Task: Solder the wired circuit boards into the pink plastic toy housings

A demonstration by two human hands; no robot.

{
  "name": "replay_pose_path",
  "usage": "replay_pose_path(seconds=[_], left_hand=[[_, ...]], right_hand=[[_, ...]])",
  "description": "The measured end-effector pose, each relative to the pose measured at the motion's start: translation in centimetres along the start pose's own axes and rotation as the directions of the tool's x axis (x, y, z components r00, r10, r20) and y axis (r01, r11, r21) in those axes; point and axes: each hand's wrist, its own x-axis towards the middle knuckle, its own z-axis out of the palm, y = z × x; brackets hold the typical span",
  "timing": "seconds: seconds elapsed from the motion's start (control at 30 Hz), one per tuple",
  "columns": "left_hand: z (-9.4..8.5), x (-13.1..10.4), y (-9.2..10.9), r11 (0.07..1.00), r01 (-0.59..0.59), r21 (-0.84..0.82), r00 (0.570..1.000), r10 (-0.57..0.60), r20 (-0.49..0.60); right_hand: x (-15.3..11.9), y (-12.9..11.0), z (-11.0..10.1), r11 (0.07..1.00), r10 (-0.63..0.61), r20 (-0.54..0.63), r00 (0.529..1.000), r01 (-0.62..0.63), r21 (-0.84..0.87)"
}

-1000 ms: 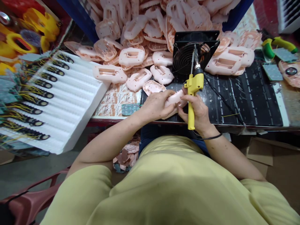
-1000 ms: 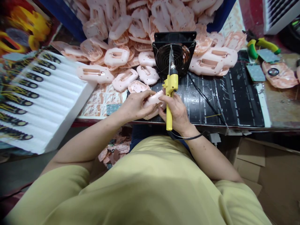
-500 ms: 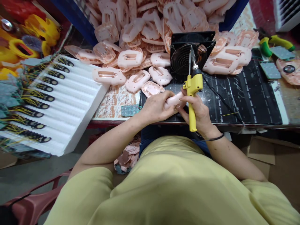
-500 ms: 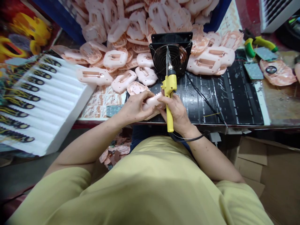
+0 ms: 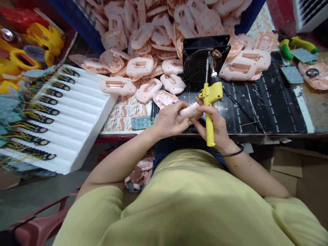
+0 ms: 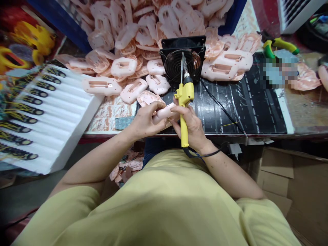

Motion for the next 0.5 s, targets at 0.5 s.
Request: replay_pose_path(seconds=[0.5], left_hand=[[0.19,-0.47,-0.34,0.994,-0.099,0.048,0.995,0.100,-0.021]], right_hand=[[-0.09,-0.54,0.38,0.998,0.022,-0.013,1.000,-0.021,0.063]])
